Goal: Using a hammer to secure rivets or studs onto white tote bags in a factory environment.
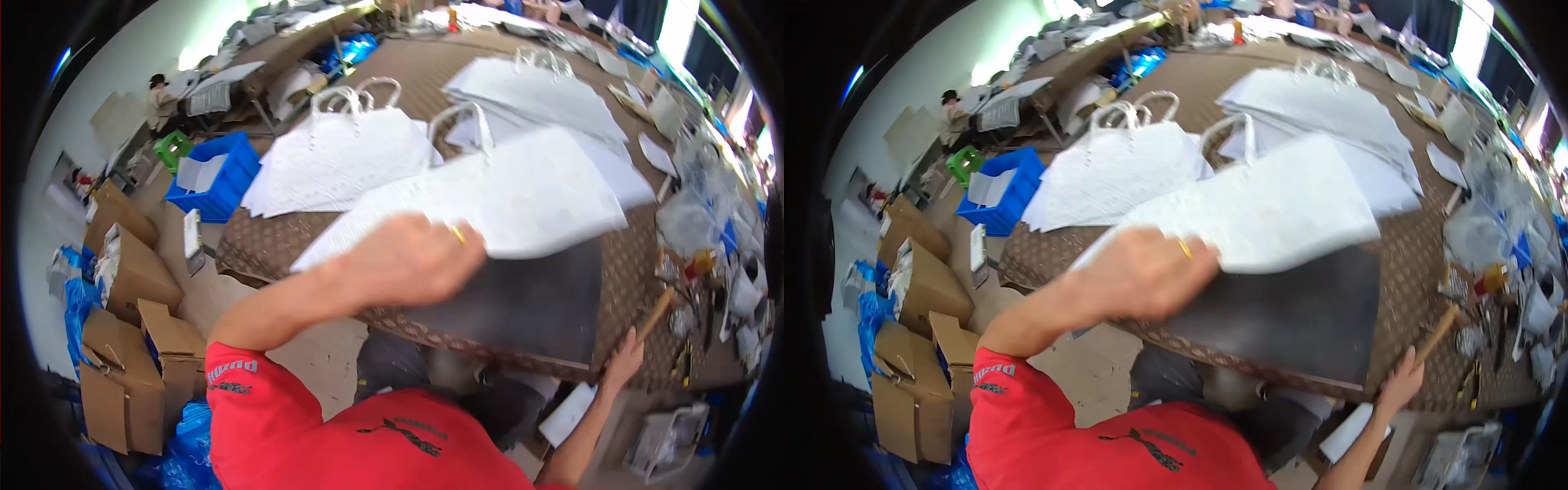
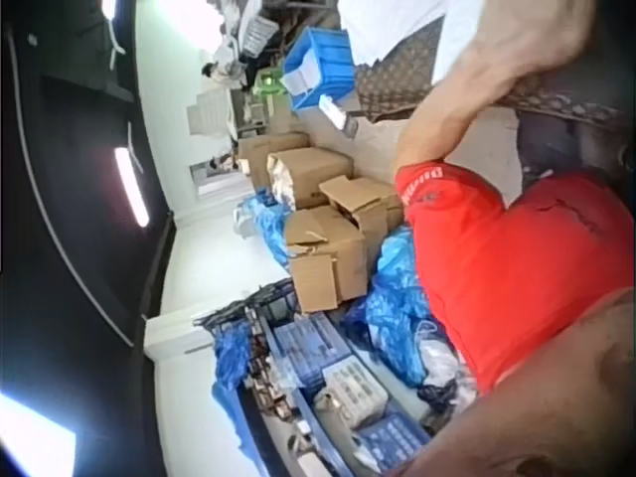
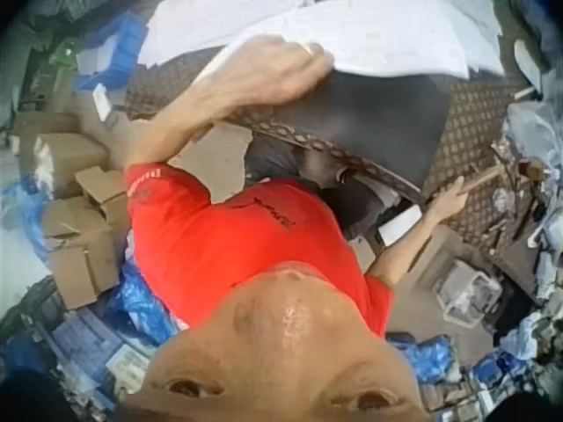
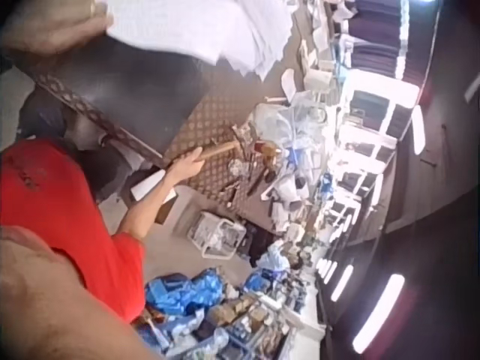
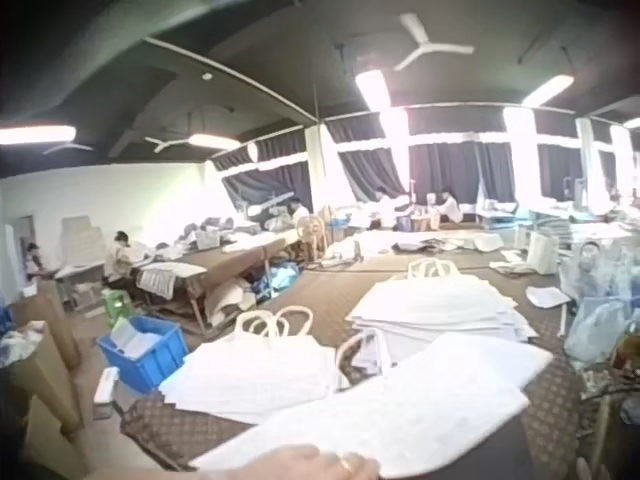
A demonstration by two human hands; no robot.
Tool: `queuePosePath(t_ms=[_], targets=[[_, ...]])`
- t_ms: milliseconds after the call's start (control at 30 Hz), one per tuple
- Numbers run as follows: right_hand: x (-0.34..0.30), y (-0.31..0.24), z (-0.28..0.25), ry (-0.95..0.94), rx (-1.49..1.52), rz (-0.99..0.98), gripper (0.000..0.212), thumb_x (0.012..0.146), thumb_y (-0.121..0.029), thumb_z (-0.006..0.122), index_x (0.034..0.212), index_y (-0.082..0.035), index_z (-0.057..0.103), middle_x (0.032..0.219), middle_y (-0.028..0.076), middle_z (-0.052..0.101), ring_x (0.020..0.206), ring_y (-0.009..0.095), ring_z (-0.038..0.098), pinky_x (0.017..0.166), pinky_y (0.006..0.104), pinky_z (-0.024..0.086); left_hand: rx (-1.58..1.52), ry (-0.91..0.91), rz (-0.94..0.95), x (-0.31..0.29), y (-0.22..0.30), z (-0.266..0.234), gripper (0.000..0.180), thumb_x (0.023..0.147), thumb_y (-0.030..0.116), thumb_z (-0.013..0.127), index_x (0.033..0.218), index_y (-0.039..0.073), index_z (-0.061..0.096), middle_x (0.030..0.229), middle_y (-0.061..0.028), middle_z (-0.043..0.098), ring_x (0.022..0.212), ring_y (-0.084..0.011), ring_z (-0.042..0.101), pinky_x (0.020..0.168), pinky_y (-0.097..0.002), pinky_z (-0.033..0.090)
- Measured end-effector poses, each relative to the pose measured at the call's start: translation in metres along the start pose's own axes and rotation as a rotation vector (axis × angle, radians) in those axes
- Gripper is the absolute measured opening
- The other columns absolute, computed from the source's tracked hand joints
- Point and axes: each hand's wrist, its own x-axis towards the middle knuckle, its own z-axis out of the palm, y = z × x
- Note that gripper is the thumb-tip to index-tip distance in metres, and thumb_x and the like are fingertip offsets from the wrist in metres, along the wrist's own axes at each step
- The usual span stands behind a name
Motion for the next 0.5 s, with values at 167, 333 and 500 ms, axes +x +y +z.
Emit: queuePosePath(t_ms=[167,333,500], targets=[[0.049,0.072,-0.015,-0.024,-0.192,-0.528,0.029,0.103,-0.034,0.061,0.087,-0.011,0.052,0.064,-0.007,0.037,0.047,0.004,0.034,0.038,0.0245,0.026,-0.538,-0.236,0.085,-0.002,0.109,0.047,0.021,0.085,0.013,0.068,0.101,0.000,0.062,0.079,-0.0078,0.058,0.064,-0.0201,0.062,0.053,-0.0321,0.050],[-0.003,-0.013,-0.015,-0.073,-0.020,0.050,0.032,0.104,-0.036,0.058,0.084,-0.013,0.050,0.062,-0.006,0.038,0.045,0.003,0.032,0.037,0.0245,0.025,-1.415,-0.422,-0.661,-0.031,0.099,0.086,0.016,0.095,0.008,0.066,0.110,0.002,0.063,0.096,-0.0078,0.060,0.092,-0.0165,0.063,0.082,-0.0303,0.051],[-0.022,-0.031,-0.027,-0.114,-0.014,0.062,0.031,0.105,-0.036,0.057,0.084,-0.015,0.051,0.061,-0.007,0.037,0.043,0.002,0.029,0.037,0.0228,0.022,-1.298,0.077,-1.078,-0.064,0.048,0.108,0.013,0.089,0.002,0.069,0.102,0.000,0.071,0.091,-0.0021,0.064,0.084,-0.0101,0.061,0.075,-0.0267,0.048]])
